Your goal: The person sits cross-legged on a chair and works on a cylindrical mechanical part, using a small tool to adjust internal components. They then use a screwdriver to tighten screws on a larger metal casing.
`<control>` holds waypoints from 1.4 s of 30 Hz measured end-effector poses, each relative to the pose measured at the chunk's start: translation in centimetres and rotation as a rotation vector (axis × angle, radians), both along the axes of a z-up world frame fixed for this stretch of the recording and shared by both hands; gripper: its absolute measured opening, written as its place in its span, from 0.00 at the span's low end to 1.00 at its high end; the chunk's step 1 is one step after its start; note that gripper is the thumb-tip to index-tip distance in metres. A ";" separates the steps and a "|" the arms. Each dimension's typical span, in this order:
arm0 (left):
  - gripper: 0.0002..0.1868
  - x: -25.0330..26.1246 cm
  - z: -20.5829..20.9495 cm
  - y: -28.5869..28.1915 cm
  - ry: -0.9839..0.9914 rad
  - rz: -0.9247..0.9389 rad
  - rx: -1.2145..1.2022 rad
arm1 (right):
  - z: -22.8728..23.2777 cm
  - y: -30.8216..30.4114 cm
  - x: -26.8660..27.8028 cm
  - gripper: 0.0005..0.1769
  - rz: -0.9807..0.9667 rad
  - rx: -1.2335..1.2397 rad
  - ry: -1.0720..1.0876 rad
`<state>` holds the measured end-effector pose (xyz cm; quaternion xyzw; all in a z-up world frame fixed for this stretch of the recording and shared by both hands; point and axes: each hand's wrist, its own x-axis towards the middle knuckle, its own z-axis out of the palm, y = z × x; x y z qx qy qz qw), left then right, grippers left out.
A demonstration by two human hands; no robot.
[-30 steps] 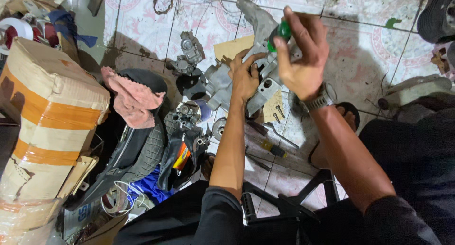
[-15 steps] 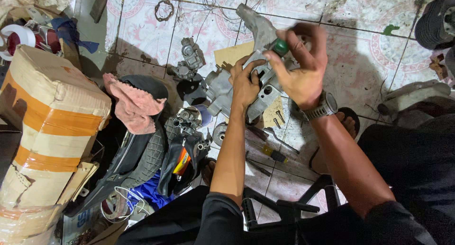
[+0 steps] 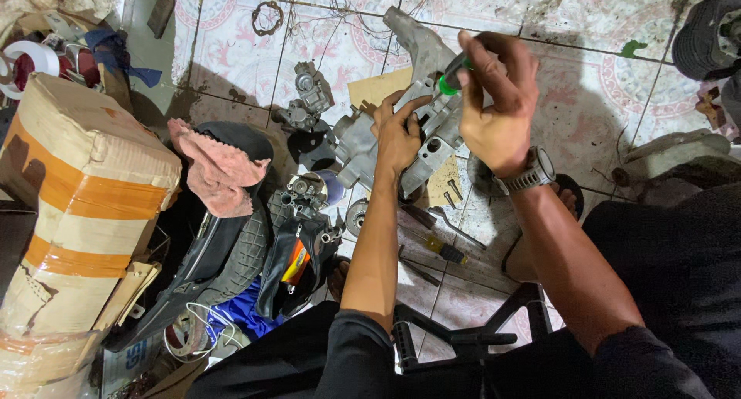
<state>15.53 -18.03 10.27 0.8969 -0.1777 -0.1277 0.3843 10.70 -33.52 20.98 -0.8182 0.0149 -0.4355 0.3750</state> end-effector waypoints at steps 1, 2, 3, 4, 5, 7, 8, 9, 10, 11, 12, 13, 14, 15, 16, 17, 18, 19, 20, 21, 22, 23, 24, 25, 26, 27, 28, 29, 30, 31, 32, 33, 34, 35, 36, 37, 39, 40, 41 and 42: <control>0.24 0.1 -0.2 0.0 -0.010 0.000 0.001 | -0.7 -0.1 0.0 0.19 -0.018 -0.045 0.025; 0.24 0.1 -0.1 0.0 -0.012 0.000 0.000 | 0.1 0.1 0.1 0.19 -0.018 -0.046 0.023; 0.23 0.1 -0.1 0.0 -0.001 -0.004 0.001 | 0.8 0.3 0.1 0.16 -0.007 -0.040 0.020; 0.23 0.1 0.0 0.0 0.010 -0.006 0.003 | 1.6 0.6 0.2 0.17 0.004 -0.034 0.017; 0.23 0.1 0.1 0.0 0.010 -0.006 0.004 | 0.9 0.6 0.2 0.17 0.004 -0.033 0.017; 0.24 0.0 0.3 0.0 0.023 -0.009 -0.004 | -0.4 0.8 0.2 0.22 -0.039 0.100 0.019; 0.24 0.0 0.3 0.0 0.024 -0.009 -0.005 | -0.6 0.8 0.2 0.22 -0.039 0.100 0.020; 0.23 0.0 0.2 0.0 0.025 -0.004 -0.010 | -0.9 0.8 0.1 0.18 -0.055 0.034 0.033; 0.23 0.1 0.2 -0.1 0.023 0.000 -0.017 | -1.1 0.8 0.2 0.19 -0.072 -0.032 0.043; 0.23 0.0 0.4 -0.1 0.023 -0.002 -0.018 | -0.6 0.9 0.2 0.19 -0.075 -0.033 0.043; 0.23 0.0 0.5 -0.1 0.025 -0.003 -0.016 | -0.1 1.0 0.3 0.17 -0.089 -0.063 0.044; 0.23 0.0 0.7 0.0 0.028 -0.004 -0.014 | 0.4 1.1 0.4 0.18 -0.103 -0.091 0.045; 0.23 0.0 0.7 0.0 0.029 -0.003 -0.013 | 0.3 1.1 0.3 0.18 -0.102 -0.091 0.046; 0.23 0.0 0.7 0.0 0.029 -0.005 -0.008 | 0.2 1.1 0.3 0.17 -0.082 -0.005 0.028; 0.23 0.0 0.7 0.0 0.029 -0.007 -0.003 | 0.2 1.1 0.2 0.17 -0.062 0.080 0.009; 0.23 0.0 0.5 0.0 0.031 -0.006 -0.003 | 0.0 1.0 0.1 0.17 -0.062 0.080 0.011; 0.23 0.0 0.4 0.0 0.020 -0.001 -0.006 | -0.2 1.0 0.1 0.15 -0.072 0.011 0.025; 0.23 0.0 0.3 0.0 0.009 0.004 -0.008 | -0.3 0.9 0.1 0.18 -0.082 -0.059 0.039; 0.23 0.0 0.2 -0.1 0.006 0.004 -0.010 | 0.1 0.8 0.1 0.18 -0.083 -0.061 0.036; 0.23 0.0 0.1 -0.1 0.001 0.000 -0.018 | 0.4 0.7 0.2 0.17 -0.073 -0.079 0.051; 0.23 -0.1 0.0 0.0 -0.001 -0.001 -0.022 | 0.7 0.7 0.1 0.17 -0.062 -0.093 0.069; 0.23 -0.1 0.2 0.1 -0.002 0.000 -0.020 | 0.5 0.8 0.2 0.17 -0.060 -0.092 0.068; 0.24 -0.1 0.3 0.0 0.014 -0.002 -0.011 | 0.3 0.8 0.2 0.16 -0.037 -0.002 0.025; 0.24 -0.1 0.5 -0.1 0.030 -0.004 -0.003 | 0.0 0.9 0.2 0.18 -0.014 0.089 -0.018; 0.24 -0.1 0.3 0.0 0.031 -0.003 -0.003 | 0.1 0.8 0.0 0.18 -0.013 0.089 -0.017; 0.24 -0.1 0.2 0.0 0.017 -0.001 -0.001 | 0.2 0.8 -0.2 0.17 -0.024 0.033 0.017; 0.24 0.0 0.0 -0.1 0.004 -0.001 0.000 | 0.4 0.6 -0.4 0.20 -0.036 -0.024 0.050; 0.24 -0.1 0.2 -0.1 0.004 -0.002 0.000 | 0.2 0.6 -0.4 0.20 -0.037 -0.025 0.051; 0.25 -0.1 0.3 -0.1 0.015 -0.003 -0.003 | 0.1 0.5 -0.2 0.18 -0.047 -0.043 0.036; 0.26 -0.1 0.5 -0.1 0.026 -0.004 -0.006 | 0.0 0.5 -0.1 0.18 -0.056 -0.062 0.021; 0.26 -0.1 0.4 -0.1 0.027 -0.004 -0.005 | 0.2 0.6 -0.1 0.18 -0.055 -0.061 0.022; 0.25 0.0 0.3 0.0 0.015 -0.002 0.001 | 0.4 0.7 -0.1 0.14 -0.036 0.021 -0.005; 0.25 0.0 0.2 -0.1 0.004 -0.002 0.006 | 0.7 0.8 -0.1 0.12 -0.017 0.103 -0.031; 0.25 -0.1 0.1 0.0 0.004 -0.002 0.006 | 0.5 0.8 -0.3 0.12 -0.018 0.102 -0.030; 0.25 0.0 0.0 -0.1 0.004 -0.001 0.006 | 0.3 0.8 -0.4 0.14 -0.045 0.039 0.016; 0.24 0.0 0.0 -0.1 0.004 0.000 0.007 | 0.1 0.8 -0.5 0.18 -0.072 -0.024 0.063; 0.25 0.0 0.0 -0.1 0.010 -0.008 0.006 | 0.3 0.6 -0.5 0.17 -0.069 -0.024 0.059; 0.26 -0.1 -0.1 0.0 0.019 -0.011 0.009 | 0.3 0.6 -0.4 0.17 -0.061 -0.021 0.057; 0.26 0.0 0.1 0.1 0.017 -0.009 0.010 | 0.6 0.7 -0.4 0.17 -0.059 -0.019 0.056; 0.25 0.0 0.2 0.0 0.017 -0.006 0.005 | 0.9 0.7 -0.5 0.13 -0.034 0.062 0.043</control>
